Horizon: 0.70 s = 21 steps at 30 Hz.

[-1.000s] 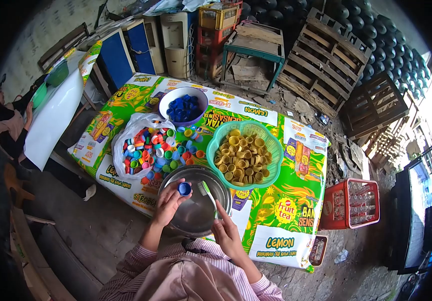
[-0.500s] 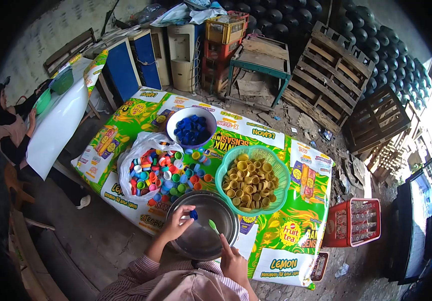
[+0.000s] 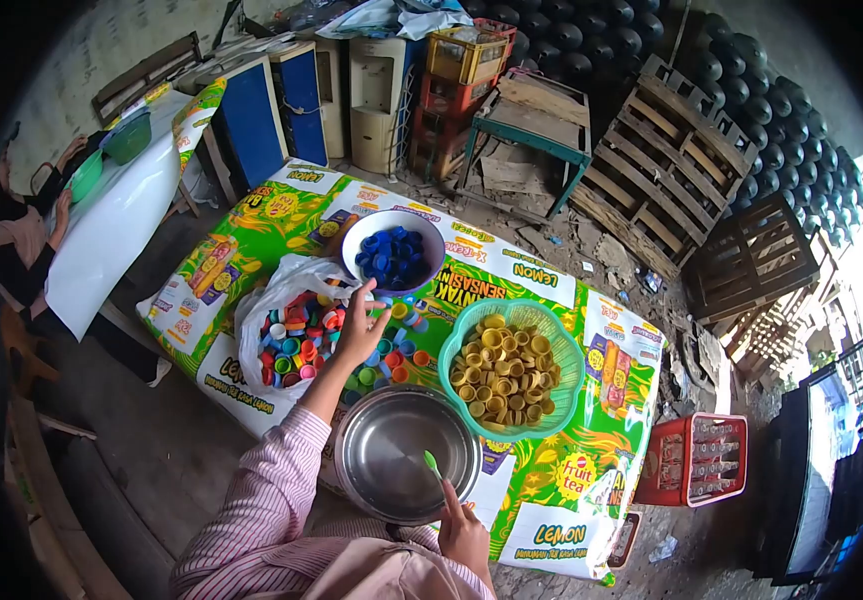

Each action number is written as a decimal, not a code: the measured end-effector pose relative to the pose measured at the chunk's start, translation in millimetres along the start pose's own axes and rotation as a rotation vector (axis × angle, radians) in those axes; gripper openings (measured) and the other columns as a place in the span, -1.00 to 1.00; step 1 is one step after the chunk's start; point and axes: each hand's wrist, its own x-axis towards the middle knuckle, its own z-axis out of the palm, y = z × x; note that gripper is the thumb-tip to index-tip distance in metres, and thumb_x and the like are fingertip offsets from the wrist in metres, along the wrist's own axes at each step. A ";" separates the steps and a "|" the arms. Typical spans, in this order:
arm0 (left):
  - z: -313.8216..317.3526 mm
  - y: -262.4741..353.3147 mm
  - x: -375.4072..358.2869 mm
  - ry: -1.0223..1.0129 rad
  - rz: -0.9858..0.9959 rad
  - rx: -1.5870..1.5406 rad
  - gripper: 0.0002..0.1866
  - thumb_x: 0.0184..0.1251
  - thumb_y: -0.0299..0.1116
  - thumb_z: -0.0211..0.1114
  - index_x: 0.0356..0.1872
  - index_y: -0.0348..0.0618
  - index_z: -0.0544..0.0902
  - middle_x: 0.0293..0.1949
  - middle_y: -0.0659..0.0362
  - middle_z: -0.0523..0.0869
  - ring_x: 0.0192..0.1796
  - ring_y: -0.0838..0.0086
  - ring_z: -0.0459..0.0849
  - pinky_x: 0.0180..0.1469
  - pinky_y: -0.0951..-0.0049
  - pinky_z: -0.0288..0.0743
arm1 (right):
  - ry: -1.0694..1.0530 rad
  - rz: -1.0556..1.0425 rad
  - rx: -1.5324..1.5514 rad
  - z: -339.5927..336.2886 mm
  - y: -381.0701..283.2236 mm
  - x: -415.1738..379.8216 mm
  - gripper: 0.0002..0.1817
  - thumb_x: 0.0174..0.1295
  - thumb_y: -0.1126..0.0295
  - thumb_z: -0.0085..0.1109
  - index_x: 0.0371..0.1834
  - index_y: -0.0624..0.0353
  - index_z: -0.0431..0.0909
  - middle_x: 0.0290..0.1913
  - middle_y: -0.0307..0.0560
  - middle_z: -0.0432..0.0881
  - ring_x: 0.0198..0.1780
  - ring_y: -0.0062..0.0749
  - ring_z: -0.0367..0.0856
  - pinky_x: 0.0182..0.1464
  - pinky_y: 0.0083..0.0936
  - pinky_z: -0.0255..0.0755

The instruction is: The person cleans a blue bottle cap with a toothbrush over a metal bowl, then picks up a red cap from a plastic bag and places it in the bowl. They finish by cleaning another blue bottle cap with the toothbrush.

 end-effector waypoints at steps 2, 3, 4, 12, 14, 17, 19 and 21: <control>-18.0 -11.9 -35.1 0.064 0.057 0.148 -0.60 0.14 -0.53 0.21 0.03 -0.23 0.38 -0.11 0.06 0.49 -0.23 0.40 0.54 -0.28 0.46 0.46 | -0.006 -0.019 0.050 -1.6 -2.5 1.0 -0.46 0.19 0.43 0.01 0.29 -0.11 0.26 -0.46 0.16 0.56 -0.47 0.07 0.57 -0.43 -0.15 0.42; -30.9 -20.4 -47.9 0.131 0.102 0.242 -0.70 0.11 -0.54 0.21 -0.09 -0.23 0.44 -0.22 0.09 0.54 -0.29 0.41 0.52 -0.30 0.44 0.42 | -0.014 -0.022 0.051 -1.1 -1.4 1.3 -0.46 0.19 0.43 0.01 0.29 -0.11 0.26 -0.46 0.16 0.56 -0.47 0.07 0.57 -0.43 -0.15 0.42; -44.5 -21.3 -56.6 0.189 0.041 0.233 -0.74 0.10 -0.55 0.21 -0.15 -0.23 0.46 -0.27 0.10 0.54 -0.28 0.38 0.53 -0.27 0.41 0.42 | -0.010 -0.037 0.053 -0.5 0.3 2.1 -0.46 0.19 0.44 0.01 0.29 -0.11 0.26 -0.46 0.16 0.56 -0.47 0.06 0.57 -0.43 -0.15 0.42; -114.6 -47.1 -47.6 0.240 0.011 0.683 -0.79 -0.02 -0.51 0.26 -0.30 -0.11 0.52 -0.25 0.12 0.51 -0.11 0.18 0.48 -0.06 0.23 0.37 | -0.036 -0.090 0.009 2.5 -0.7 5.2 -0.34 0.09 0.44 0.08 0.32 -0.23 0.20 -0.48 0.06 0.58 -0.49 -0.02 0.59 -0.44 -0.16 0.46; -113.4 -54.4 -31.9 0.184 0.061 0.732 -0.79 0.01 -0.45 0.27 -0.28 -0.10 0.53 -0.20 0.15 0.51 -0.09 0.19 0.48 -0.05 0.25 0.38 | -0.038 -0.101 0.006 0.9 -1.9 4.8 -0.34 0.09 0.45 0.07 0.32 -0.23 0.21 -0.48 0.05 0.58 -0.49 -0.02 0.59 -0.44 -0.17 0.47; -109.1 -51.8 -5.6 0.237 0.121 0.828 -0.75 0.04 -0.41 0.27 -0.21 -0.06 0.52 -0.19 0.14 0.52 -0.06 0.17 0.48 -0.04 0.20 0.38 | -0.035 -0.080 0.052 -1.6 -2.0 5.8 -0.35 0.06 0.49 0.12 0.30 -0.13 0.25 -0.43 0.13 0.59 -0.44 0.01 0.59 -0.42 -0.20 0.45; -107.0 -55.4 1.6 0.191 0.067 0.876 -0.73 0.02 -0.38 0.30 -0.20 -0.05 0.51 -0.15 0.16 0.53 -0.05 0.17 0.47 -0.04 0.21 0.38 | -0.035 -0.081 0.058 -4.2 -3.0 3.1 -0.35 0.06 0.49 0.12 0.29 -0.10 0.25 -0.41 0.12 0.59 -0.44 0.01 0.60 -0.41 -0.22 0.46; -106.3 -60.5 5.5 0.066 -0.013 0.992 -0.76 0.02 -0.37 0.30 -0.25 -0.08 0.52 -0.14 0.22 0.53 -0.04 0.22 0.45 -0.07 0.23 0.38 | -0.031 -0.080 0.053 -3.6 0.1 0.9 -0.35 0.06 0.50 0.12 0.29 -0.10 0.25 -0.39 0.13 0.60 -0.44 0.00 0.60 -0.41 -0.22 0.46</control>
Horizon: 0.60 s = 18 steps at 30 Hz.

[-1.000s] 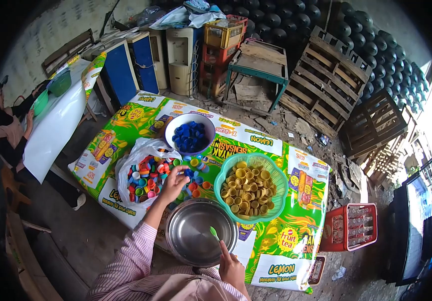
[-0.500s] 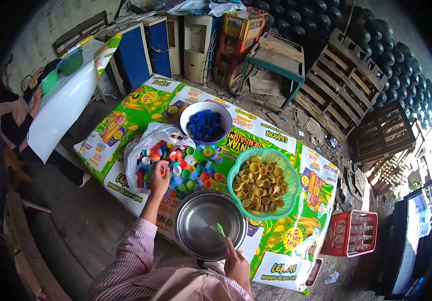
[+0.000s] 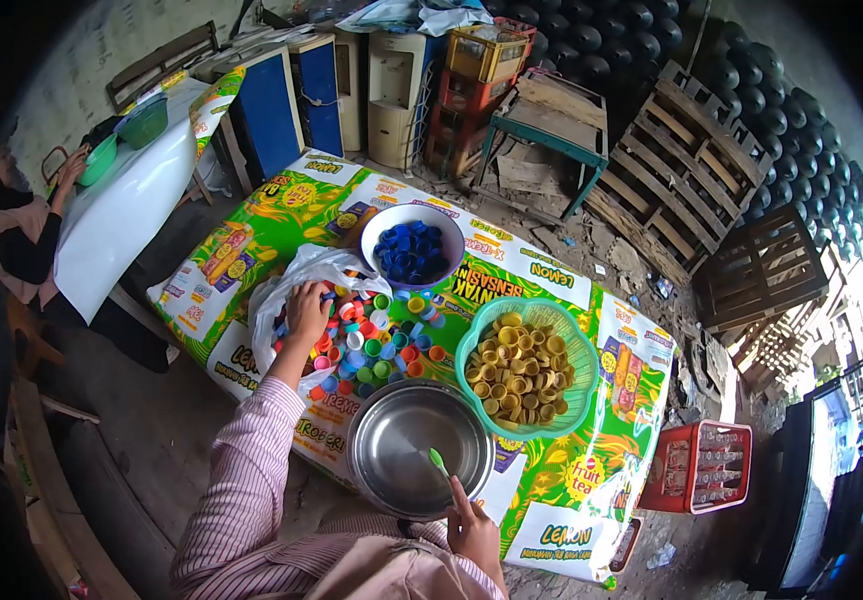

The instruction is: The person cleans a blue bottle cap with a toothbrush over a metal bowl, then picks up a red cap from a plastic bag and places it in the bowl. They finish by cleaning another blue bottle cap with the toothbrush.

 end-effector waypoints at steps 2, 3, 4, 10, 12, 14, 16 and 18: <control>5.6 -3.7 0.0 0.087 0.076 -0.064 -0.79 0.04 -0.39 0.30 -0.28 -0.12 0.51 -0.19 0.17 0.55 -0.10 0.19 0.47 -0.10 0.23 0.38 | 0.005 0.003 -0.004 0.4 2.6 -2.4 -0.35 0.06 0.50 0.12 0.29 -0.10 0.25 -0.38 0.13 0.60 -0.43 0.00 0.60 -0.41 -0.21 0.46; 10.5 -6.5 0.0 0.125 0.020 -0.241 -0.80 0.05 -0.41 0.28 -0.29 -0.15 0.50 -0.21 0.12 0.56 -0.13 0.17 0.49 -0.11 0.24 0.39 | 0.017 0.005 0.010 0.2 3.5 -3.6 -0.34 0.05 0.50 0.12 0.30 -0.11 0.24 -0.37 0.13 0.60 -0.44 0.00 0.60 -0.41 -0.21 0.46; 14.6 -10.1 -0.3 0.162 -0.037 -0.417 -0.82 0.07 -0.43 0.27 -0.29 -0.18 0.50 -0.24 0.08 0.57 -0.17 0.16 0.51 -0.12 0.24 0.40 | 0.029 0.007 0.025 0.1 4.5 -4.6 -0.34 0.05 0.49 0.13 0.30 -0.12 0.24 -0.37 0.13 0.59 -0.44 0.00 0.60 -0.41 -0.21 0.46; -21.0 -12.0 -24.2 0.004 -0.350 -0.859 -0.81 0.13 -0.45 0.29 -0.30 -0.31 0.48 -0.28 0.07 0.64 -0.25 0.45 0.65 -0.22 0.48 0.53 | -0.034 0.000 0.007 -4.3 -1.1 -2.7 -0.34 0.06 0.49 0.12 0.30 -0.13 0.24 -0.39 0.12 0.59 -0.43 0.00 0.60 -0.41 -0.21 0.45; -30.5 -15.4 -41.5 -0.026 -0.313 -1.073 -0.79 0.10 -0.46 0.32 -0.33 -0.31 0.47 -0.30 0.08 0.63 -0.21 0.47 0.64 -0.18 0.49 0.52 | -0.030 -0.013 0.015 -3.4 0.1 -1.2 -0.35 0.06 0.51 0.11 0.30 -0.13 0.25 -0.39 0.13 0.59 -0.43 0.00 0.60 -0.41 -0.22 0.44; -55.6 12.5 -68.5 -0.029 -0.203 -0.966 -0.71 0.02 -0.42 0.39 -0.34 -0.29 0.45 -0.28 0.06 0.61 -0.22 0.45 0.62 -0.11 0.45 0.50 | 0.006 -0.034 0.052 -0.3 5.7 0.3 -0.34 0.06 0.52 0.11 0.30 -0.13 0.25 -0.40 0.12 0.59 -0.43 -0.01 0.60 -0.41 -0.23 0.44; -91.2 58.2 -96.8 -0.152 -0.144 -0.880 -0.62 -0.07 -0.43 0.44 -0.22 -0.25 0.48 -0.21 0.09 0.62 -0.17 0.40 0.61 -0.05 0.42 0.47 | 0.036 -0.049 0.048 -2.2 7.7 2.7 -0.32 0.05 0.51 0.10 0.31 -0.18 0.22 -0.47 0.06 0.56 -0.48 -0.06 0.58 -0.43 -0.21 0.45; -106.3 96.5 -125.8 -0.204 0.013 -0.882 -0.52 -0.13 -0.46 0.45 -0.11 -0.23 0.46 -0.21 0.09 0.63 -0.17 0.38 0.62 -0.06 0.41 0.48 | 0.084 -0.079 0.095 -5.5 9.2 5.5 -0.29 0.03 0.56 0.10 0.32 -0.15 0.21 -0.45 0.06 0.58 -0.47 -0.07 0.59 -0.44 -0.22 0.44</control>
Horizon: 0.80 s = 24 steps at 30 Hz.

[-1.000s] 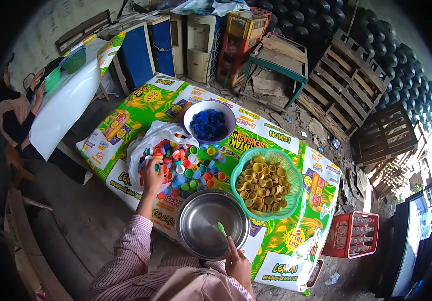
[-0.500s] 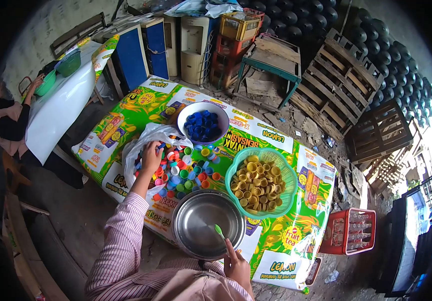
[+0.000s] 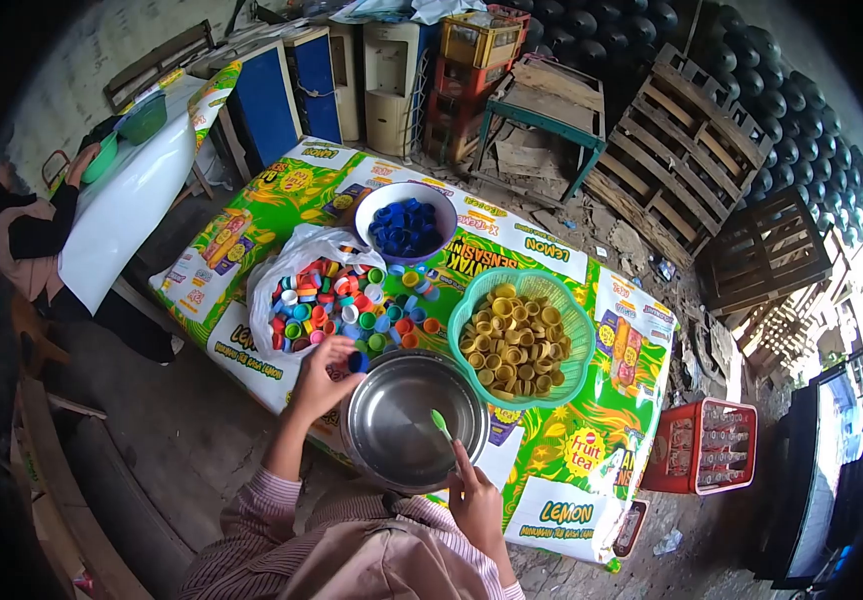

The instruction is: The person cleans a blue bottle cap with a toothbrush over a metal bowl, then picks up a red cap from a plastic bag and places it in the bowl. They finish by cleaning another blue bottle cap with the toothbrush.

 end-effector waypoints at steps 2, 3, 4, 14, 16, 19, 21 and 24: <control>31.4 4.5 -25.6 -0.183 -0.009 -0.027 -0.49 -0.11 -0.49 0.42 -0.04 -0.21 0.48 -0.20 0.10 0.61 -0.16 0.42 0.61 -0.05 0.43 0.48 | 0.002 -0.019 0.001 -2.7 3.0 2.3 -0.28 0.02 0.60 0.09 0.32 -0.13 0.21 -0.43 0.07 0.58 -0.47 -0.10 0.60 -0.45 -0.24 0.43; 38.7 14.2 -30.9 -0.289 0.064 0.042 -0.53 -0.13 -0.51 0.41 -0.08 -0.20 0.53 -0.20 0.11 0.60 -0.18 0.39 0.61 -0.06 0.41 0.48 | 0.022 -0.028 -0.009 -4.6 3.1 3.0 -0.29 0.03 0.59 0.08 0.32 -0.12 0.22 -0.44 0.07 0.58 -0.49 -0.11 0.59 -0.46 -0.25 0.43; 48.6 11.7 -36.1 -0.398 0.017 0.043 -0.60 -0.13 -0.52 0.40 -0.16 -0.19 0.57 -0.20 0.11 0.57 -0.15 0.31 0.59 -0.05 0.39 0.47 | 0.041 -0.033 -0.020 -6.2 2.8 2.2 -0.30 0.04 0.59 0.08 0.32 -0.11 0.22 -0.44 0.07 0.58 -0.50 -0.11 0.59 -0.47 -0.27 0.42; 84.3 -28.0 -44.2 -0.466 0.023 0.262 -0.60 -0.23 -0.55 0.41 -0.24 -0.21 0.55 -0.19 0.06 0.54 -0.08 0.15 0.54 -0.01 0.29 0.43 | 0.011 0.005 0.039 -9.7 9.3 -7.0 -0.39 0.11 0.56 0.06 0.30 0.04 0.23 -0.41 0.18 0.56 -0.48 -0.02 0.56 -0.42 -0.25 0.40; 85.1 -27.7 -41.9 -0.473 0.035 0.292 -0.60 -0.24 -0.55 0.40 -0.24 -0.19 0.55 -0.20 0.07 0.54 -0.08 0.14 0.54 -0.01 0.28 0.43 | 0.012 -0.003 0.037 -10.8 9.8 -6.7 -0.38 0.11 0.56 0.07 0.30 0.03 0.23 -0.42 0.17 0.56 -0.48 -0.04 0.56 -0.42 -0.26 0.40; 87.1 -28.3 -42.1 -0.503 0.042 0.388 -0.60 -0.25 -0.53 0.39 -0.24 -0.15 0.55 -0.21 0.10 0.54 -0.08 0.16 0.53 -0.02 0.29 0.42 | -0.003 0.017 0.021 -12.7 10.1 -8.0 -0.39 0.12 0.56 0.07 0.30 0.02 0.23 -0.44 0.14 0.55 -0.49 -0.05 0.57 -0.43 -0.27 0.40; 88.5 -29.5 -42.3 -0.506 0.038 0.387 -0.60 -0.25 -0.53 0.39 -0.24 -0.14 0.55 -0.21 0.12 0.54 -0.08 0.18 0.53 -0.01 0.29 0.40 | 0.005 0.020 0.016 -11.8 12.8 -8.9 -0.39 0.13 0.55 0.07 0.30 0.01 0.23 -0.44 0.14 0.56 -0.49 -0.06 0.57 -0.43 -0.27 0.40; 89.6 -31.6 -42.3 -0.508 0.037 0.388 -0.61 -0.24 -0.51 0.39 -0.24 -0.12 0.55 -0.21 0.14 0.55 -0.08 0.22 0.53 0.00 0.29 0.35 | 0.022 0.013 0.027 -11.9 13.3 -11.1 -0.40 0.14 0.54 0.06 0.30 -0.01 0.23 -0.44 0.14 0.55 -0.50 -0.06 0.57 -0.44 -0.27 0.40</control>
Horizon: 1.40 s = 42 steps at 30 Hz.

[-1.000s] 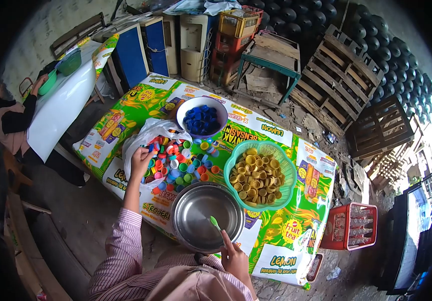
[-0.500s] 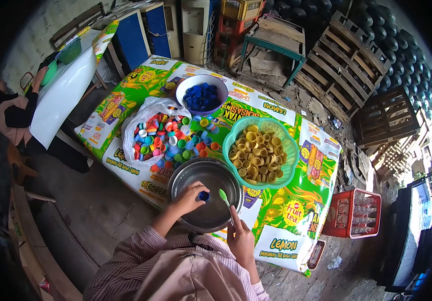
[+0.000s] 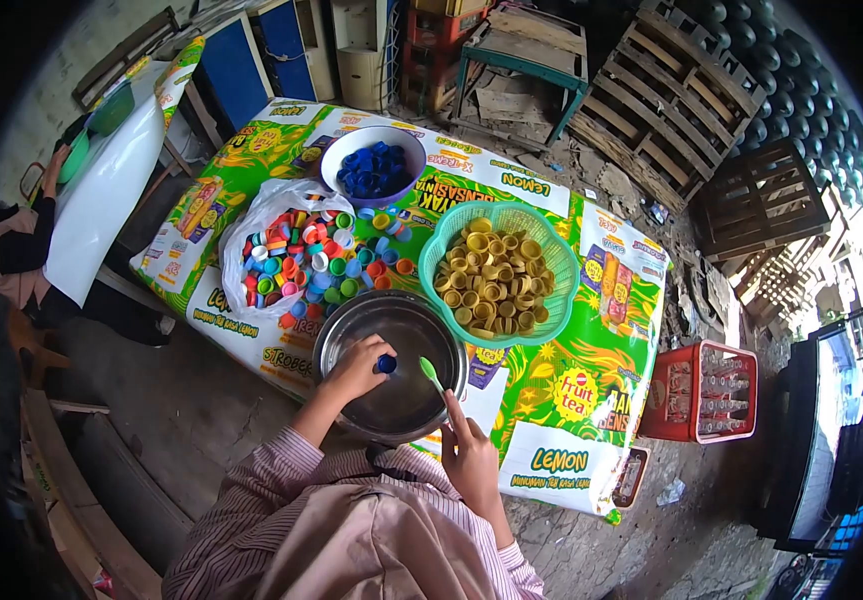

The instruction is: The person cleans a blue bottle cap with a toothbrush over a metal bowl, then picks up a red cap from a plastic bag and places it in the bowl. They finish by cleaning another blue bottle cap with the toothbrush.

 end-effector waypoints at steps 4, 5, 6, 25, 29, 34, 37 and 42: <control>2.2 -2.5 0.5 -0.009 -0.010 0.017 -0.61 -0.24 -0.50 0.39 -0.24 -0.10 0.55 -0.21 0.17 0.55 -0.08 0.26 0.53 0.02 0.30 0.31 | 0.000 0.002 0.005 3.1 8.1 -3.3 -0.40 0.14 0.55 0.06 0.30 -0.01 0.24 -0.44 0.14 0.55 -0.51 -0.06 0.57 -0.45 -0.27 0.39; 3.2 -3.4 0.2 -0.009 -0.011 0.016 -0.61 -0.24 -0.50 0.39 -0.24 -0.10 0.55 -0.21 0.17 0.55 -0.08 0.26 0.53 0.02 0.30 0.31 | -0.003 0.006 0.005 3.0 8.1 -3.6 -0.40 0.14 0.55 0.06 0.30 -0.01 0.24 -0.44 0.14 0.56 -0.51 -0.06 0.57 -0.45 -0.27 0.40; 3.7 -4.0 0.0 -0.007 -0.014 0.029 -0.61 -0.24 -0.49 0.39 -0.24 -0.10 0.55 -0.21 0.17 0.55 -0.08 0.26 0.53 0.02 0.29 0.31 | -0.005 0.009 0.005 3.0 8.2 -3.8 -0.40 0.14 0.55 0.06 0.30 -0.01 0.24 -0.44 0.15 0.56 -0.51 -0.06 0.57 -0.45 -0.27 0.40; -3.0 15.4 -7.8 -0.012 -0.167 -0.909 -0.66 0.03 -0.55 0.35 -0.14 -0.21 0.47 -0.16 0.20 0.57 -0.09 0.53 0.59 0.00 0.52 0.48 | -0.044 -0.026 0.077 -0.8 1.1 4.1 -0.41 0.15 0.57 0.02 0.31 0.03 0.22 -0.36 0.25 0.57 -0.39 0.05 0.59 -0.35 -0.24 0.43; -3.5 25.4 -11.6 0.028 -0.240 -1.097 -0.58 0.15 -0.53 0.29 0.06 -0.26 0.44 -0.07 0.18 0.57 -0.01 0.53 0.56 0.05 0.55 0.47 | -0.052 -0.029 0.126 1.8 -5.4 10.2 -0.43 0.17 0.60 -0.04 0.31 0.05 0.22 -0.34 0.27 0.57 -0.33 0.10 0.59 -0.29 -0.27 0.43; -20.0 42.0 -21.1 -0.078 -0.256 -1.488 -0.55 0.24 -0.62 0.12 0.18 -0.24 0.37 0.09 0.11 0.50 0.11 0.45 0.51 0.17 0.50 0.41 | -0.068 -0.094 0.146 13.1 -8.2 10.6 -0.44 0.20 0.59 -0.04 0.31 -0.01 0.23 -0.37 0.24 0.56 -0.41 0.08 0.57 -0.34 -0.31 0.43; -13.8 37.5 -24.0 -0.048 -0.362 -1.432 -0.56 0.27 -0.60 0.09 0.19 -0.23 0.35 0.10 0.10 0.50 0.12 0.45 0.51 0.18 0.51 0.41 | -0.040 -0.063 0.141 15.7 -1.2 13.7 -0.43 0.20 0.59 -0.04 0.31 -0.02 0.23 -0.43 0.20 0.54 -0.46 0.04 0.56 -0.39 -0.30 0.42; -14.6 40.0 -26.7 0.010 -0.408 -1.519 -0.60 0.32 -0.56 0.04 0.19 -0.27 0.34 0.09 0.09 0.51 0.14 0.43 0.50 0.18 0.50 0.41 | -0.070 -0.106 0.006 18.2 0.8 9.8 -0.45 0.22 0.54 -0.03 0.31 -0.07 0.23 -0.47 0.12 0.52 -0.49 -0.01 0.55 -0.42 -0.23 0.39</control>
